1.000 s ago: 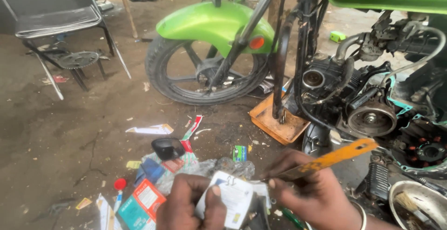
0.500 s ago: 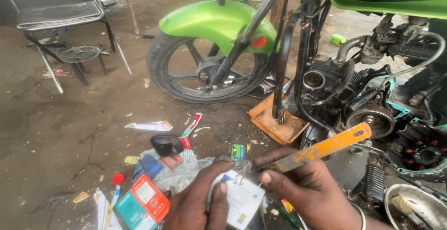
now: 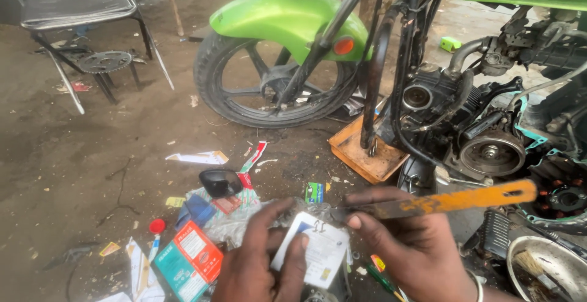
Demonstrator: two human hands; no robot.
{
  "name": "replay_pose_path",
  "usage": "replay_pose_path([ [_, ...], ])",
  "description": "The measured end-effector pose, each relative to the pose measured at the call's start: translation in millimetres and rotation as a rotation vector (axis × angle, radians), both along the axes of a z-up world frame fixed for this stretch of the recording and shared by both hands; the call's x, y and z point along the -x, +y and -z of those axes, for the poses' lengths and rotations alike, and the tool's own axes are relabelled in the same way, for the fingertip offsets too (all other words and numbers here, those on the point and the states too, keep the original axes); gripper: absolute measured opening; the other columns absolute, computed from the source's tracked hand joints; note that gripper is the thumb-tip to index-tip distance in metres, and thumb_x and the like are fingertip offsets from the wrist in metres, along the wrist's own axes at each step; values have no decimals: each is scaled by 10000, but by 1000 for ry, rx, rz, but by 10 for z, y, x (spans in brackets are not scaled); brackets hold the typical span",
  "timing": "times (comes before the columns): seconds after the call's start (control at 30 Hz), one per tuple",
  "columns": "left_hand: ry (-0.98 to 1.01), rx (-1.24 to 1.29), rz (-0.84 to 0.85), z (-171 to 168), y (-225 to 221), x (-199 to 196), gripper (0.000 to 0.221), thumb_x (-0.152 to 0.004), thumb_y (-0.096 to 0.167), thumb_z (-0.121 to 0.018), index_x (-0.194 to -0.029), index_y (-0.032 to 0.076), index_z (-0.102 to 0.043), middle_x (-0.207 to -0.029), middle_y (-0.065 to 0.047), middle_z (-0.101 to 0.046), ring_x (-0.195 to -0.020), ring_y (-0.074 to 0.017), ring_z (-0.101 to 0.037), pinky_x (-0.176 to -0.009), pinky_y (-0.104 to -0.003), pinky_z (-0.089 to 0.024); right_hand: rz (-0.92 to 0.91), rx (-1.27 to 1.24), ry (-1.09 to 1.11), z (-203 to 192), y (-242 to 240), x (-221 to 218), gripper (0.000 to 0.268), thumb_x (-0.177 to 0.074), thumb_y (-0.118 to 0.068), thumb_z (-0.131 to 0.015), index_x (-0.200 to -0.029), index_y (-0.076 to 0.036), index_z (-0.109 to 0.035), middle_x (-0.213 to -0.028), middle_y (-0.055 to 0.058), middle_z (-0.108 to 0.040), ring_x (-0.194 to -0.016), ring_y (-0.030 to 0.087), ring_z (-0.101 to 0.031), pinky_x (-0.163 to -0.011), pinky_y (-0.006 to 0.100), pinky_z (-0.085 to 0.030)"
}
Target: Disassembling and inspecting a motorcycle starter motor component using a file or scraping tool.
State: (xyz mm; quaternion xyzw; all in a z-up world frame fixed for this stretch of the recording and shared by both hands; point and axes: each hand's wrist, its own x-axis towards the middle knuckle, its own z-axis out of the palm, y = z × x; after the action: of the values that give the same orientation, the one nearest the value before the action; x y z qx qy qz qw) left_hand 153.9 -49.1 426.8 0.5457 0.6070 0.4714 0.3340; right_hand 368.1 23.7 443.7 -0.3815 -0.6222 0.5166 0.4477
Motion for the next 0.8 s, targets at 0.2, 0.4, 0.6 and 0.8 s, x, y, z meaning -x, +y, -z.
replay_pose_path([
  [0.2, 40, -101, -5, -19, -29, -44, 266, -965, 283, -664, -1153, 95, -659, -843, -110, -843, -803, -180, -814, -717, -332, -660, -72, -167, -3, -18, -66, 62, 278, -827, 49, -792, -1091, -10, -732, -951, 86, -804, -866, 131, -751, -704, 287, -611],
  [0.4, 117, -117, -44, -119, -55, -127, 167, -992, 263, -623, -1002, 97, -640, -725, -114, -787, -716, -205, -838, -642, -365, -630, -55, -425, -183, -97, -113, 169, 248, -769, 21, -817, -985, -40, -714, -904, 45, -760, -862, 122, -753, -737, 268, -611],
  [0.6, 159, -18, -46, -241, -54, -166, 170, -994, 268, -575, -987, 99, -593, -680, -132, -740, -660, -250, -820, -596, -424, -593, -39, -647, -364, -157, -115, 169, 206, -777, -73, -841, -943, -92, -720, -849, 15, -746, -796, 124, -716, -654, 242, -599],
  [0.8, 216, -16, -38, -204, -56, -134, 189, -987, 293, -556, -1000, 106, -580, -656, -156, -709, -632, -325, -788, -593, -479, -570, -16, -695, -427, -54, -113, 188, 208, -756, -106, -845, -919, -99, -716, -813, 14, -743, -772, 143, -710, -641, 267, -587],
])
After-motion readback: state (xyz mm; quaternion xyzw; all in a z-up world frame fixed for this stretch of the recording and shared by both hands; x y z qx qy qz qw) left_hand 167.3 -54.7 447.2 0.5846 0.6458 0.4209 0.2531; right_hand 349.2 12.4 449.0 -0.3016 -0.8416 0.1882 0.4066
